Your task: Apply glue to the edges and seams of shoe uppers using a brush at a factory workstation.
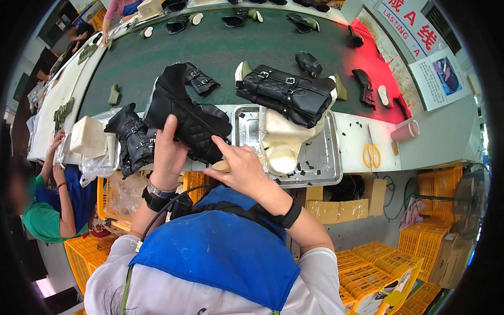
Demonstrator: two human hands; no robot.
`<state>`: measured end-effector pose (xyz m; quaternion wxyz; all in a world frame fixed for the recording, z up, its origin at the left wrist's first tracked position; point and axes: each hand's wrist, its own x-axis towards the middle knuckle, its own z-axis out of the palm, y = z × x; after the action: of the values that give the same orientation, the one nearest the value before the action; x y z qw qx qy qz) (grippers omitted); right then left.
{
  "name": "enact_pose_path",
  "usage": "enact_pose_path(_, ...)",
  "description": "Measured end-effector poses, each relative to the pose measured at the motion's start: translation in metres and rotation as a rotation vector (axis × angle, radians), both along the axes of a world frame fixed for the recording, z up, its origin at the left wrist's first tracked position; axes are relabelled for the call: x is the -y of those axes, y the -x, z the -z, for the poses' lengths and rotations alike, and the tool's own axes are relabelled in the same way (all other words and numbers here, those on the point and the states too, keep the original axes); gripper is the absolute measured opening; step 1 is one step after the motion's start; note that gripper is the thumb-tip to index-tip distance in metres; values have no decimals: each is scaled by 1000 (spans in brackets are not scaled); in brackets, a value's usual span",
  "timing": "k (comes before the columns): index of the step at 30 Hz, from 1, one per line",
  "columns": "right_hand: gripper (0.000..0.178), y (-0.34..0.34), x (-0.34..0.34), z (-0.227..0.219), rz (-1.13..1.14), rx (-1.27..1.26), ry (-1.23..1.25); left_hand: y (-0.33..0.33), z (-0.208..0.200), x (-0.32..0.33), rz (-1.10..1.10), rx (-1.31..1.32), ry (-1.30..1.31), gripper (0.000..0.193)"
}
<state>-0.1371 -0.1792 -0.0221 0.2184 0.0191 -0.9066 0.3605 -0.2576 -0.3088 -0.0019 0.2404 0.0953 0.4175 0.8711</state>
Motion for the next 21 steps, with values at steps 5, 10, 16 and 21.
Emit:
enact_pose_path(5,70,4,2,1,74,51,-289,16,11,4,61,374,-203,37)
enact_pose_path(10,51,7,-3,11,148,-68,-148,8,9,10,125,105,-42,50)
enact_pose_path(16,32,18,-22,4,65,204,773,10,35,15,244,-201,439,61)
enact_pose_path(21,30,26,-23,13,62,310,1182,7,49,20,484,76,447,23)
